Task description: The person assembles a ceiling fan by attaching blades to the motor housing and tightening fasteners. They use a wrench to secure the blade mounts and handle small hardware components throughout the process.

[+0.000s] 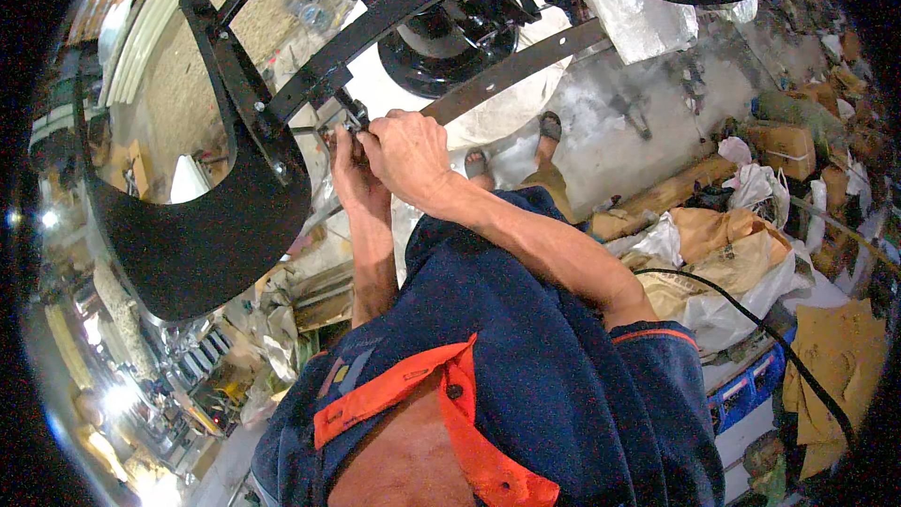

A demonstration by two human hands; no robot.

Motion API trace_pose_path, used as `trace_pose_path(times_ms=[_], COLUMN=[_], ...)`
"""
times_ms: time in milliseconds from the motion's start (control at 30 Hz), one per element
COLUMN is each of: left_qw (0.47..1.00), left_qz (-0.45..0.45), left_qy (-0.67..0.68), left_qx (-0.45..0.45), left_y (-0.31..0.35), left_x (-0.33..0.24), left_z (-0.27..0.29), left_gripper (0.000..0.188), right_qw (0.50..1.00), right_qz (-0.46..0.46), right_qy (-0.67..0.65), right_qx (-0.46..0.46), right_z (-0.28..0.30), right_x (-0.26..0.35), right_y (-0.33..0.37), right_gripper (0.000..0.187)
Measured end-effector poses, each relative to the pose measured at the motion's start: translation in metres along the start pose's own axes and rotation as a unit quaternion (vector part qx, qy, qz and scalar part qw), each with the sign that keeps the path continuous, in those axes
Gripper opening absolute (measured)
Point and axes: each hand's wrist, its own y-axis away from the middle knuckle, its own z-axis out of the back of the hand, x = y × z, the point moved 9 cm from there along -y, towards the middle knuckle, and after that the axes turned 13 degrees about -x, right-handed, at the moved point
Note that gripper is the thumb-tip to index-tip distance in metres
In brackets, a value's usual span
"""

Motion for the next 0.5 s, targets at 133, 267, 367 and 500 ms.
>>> trace_pose_path(times_ms=[133,267,367,500], left_qw=[1.000,0.996,0.996,0.990], left_qz=[-0.018,0.024,0.055,0.073], left_qy=[0.017,0.036,0.068,0.124], left_qx=[-0.004,0.076,0.006,0.006], left_y=[-0.013,-0.019,-0.013,-0.027], left_x=[0.002,0.003,0.007,0.013], left_z=[0.008,-0.003,0.004,0.013], left_gripper=[0.011,0.022,0.046,0.058], right_qw=[0.999,0.996,0.995,0.991], right_qz=[0.036,0.045,0.054,0.059], right_qy=[0.005,-0.073,-0.042,-0.017], right_qx=[-0.018,-0.037,0.070,0.119], right_z=[0.002,0.026,0.002,-0.016], right_x=[0.000,0.009,-0.001,-0.007], right_y=[0.002,0.012,0.030,0.037], right_gripper=[0.022,0.022,0.021,0.021])
